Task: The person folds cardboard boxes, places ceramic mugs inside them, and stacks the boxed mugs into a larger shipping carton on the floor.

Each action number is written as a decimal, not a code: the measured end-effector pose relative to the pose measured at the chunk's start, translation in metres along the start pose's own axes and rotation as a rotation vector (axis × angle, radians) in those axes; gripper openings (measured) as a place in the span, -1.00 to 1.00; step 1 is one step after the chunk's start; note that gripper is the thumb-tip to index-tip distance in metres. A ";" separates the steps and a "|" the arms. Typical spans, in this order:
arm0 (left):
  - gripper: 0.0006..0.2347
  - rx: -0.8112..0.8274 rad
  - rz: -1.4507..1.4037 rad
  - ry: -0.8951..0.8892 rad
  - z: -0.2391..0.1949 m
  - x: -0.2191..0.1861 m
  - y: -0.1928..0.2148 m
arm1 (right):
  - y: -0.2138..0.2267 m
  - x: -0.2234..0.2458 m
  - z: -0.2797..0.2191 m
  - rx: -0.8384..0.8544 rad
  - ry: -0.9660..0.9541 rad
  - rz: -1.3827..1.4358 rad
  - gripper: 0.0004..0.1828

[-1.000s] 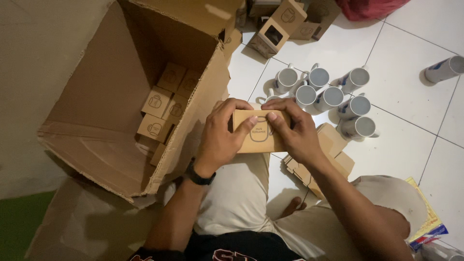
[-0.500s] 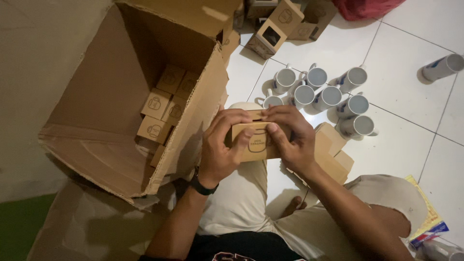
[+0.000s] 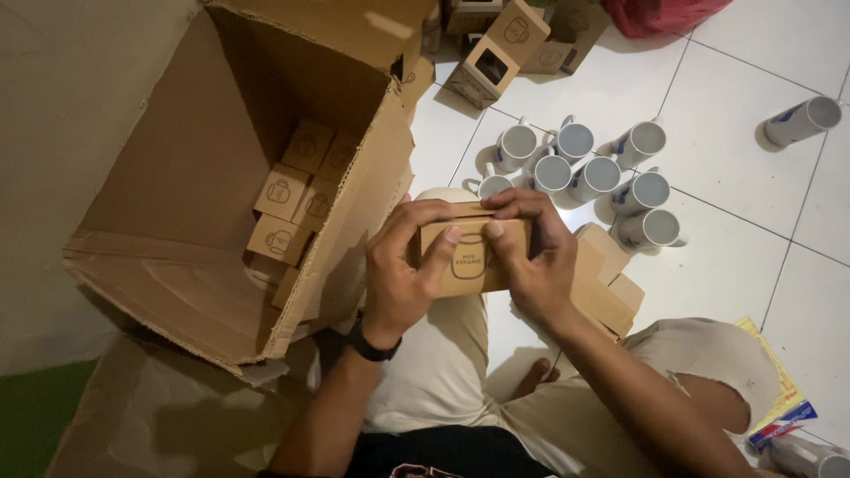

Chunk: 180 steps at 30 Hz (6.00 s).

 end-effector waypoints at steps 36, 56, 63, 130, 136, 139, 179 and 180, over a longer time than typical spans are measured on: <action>-0.92 -0.076 0.024 -0.163 -0.016 -0.019 0.003 | 0.002 0.005 -0.022 -0.215 0.110 0.192 -0.73; -0.92 -0.102 0.067 -0.058 -0.029 -0.002 0.001 | 0.004 0.022 -0.011 -0.112 0.150 0.029 -0.76; -0.87 -0.050 0.077 -0.042 -0.027 -0.003 0.003 | -0.001 0.021 -0.004 -0.003 0.150 0.065 -0.81; -0.91 -0.242 -0.068 0.263 -0.021 0.001 0.037 | -0.075 0.065 0.011 1.094 0.088 -0.810 -0.02; -0.72 -0.228 -0.154 0.293 -0.019 -0.012 0.096 | -0.102 0.064 0.035 1.052 0.078 -0.825 0.02; -0.79 -0.529 0.113 0.122 -0.030 -0.031 0.181 | -0.133 0.067 0.078 1.026 -0.229 -0.853 0.15; -0.34 -0.534 0.616 1.036 -0.109 0.102 0.316 | -0.444 -0.189 -0.073 1.255 -0.146 -0.911 0.02; -0.33 -0.519 0.665 1.028 -0.115 0.107 0.316 | -0.446 -0.173 -0.063 1.072 0.005 -0.904 -0.35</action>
Point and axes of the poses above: each hand's wrist, its own z-axis towards the middle knuckle, its own y-axis out of the back of the hand, x = y × z, the point moved 8 cm from there along z, towards the middle knuckle, and after that the axes turned 2 degrees about z, right-handed, at the moved point
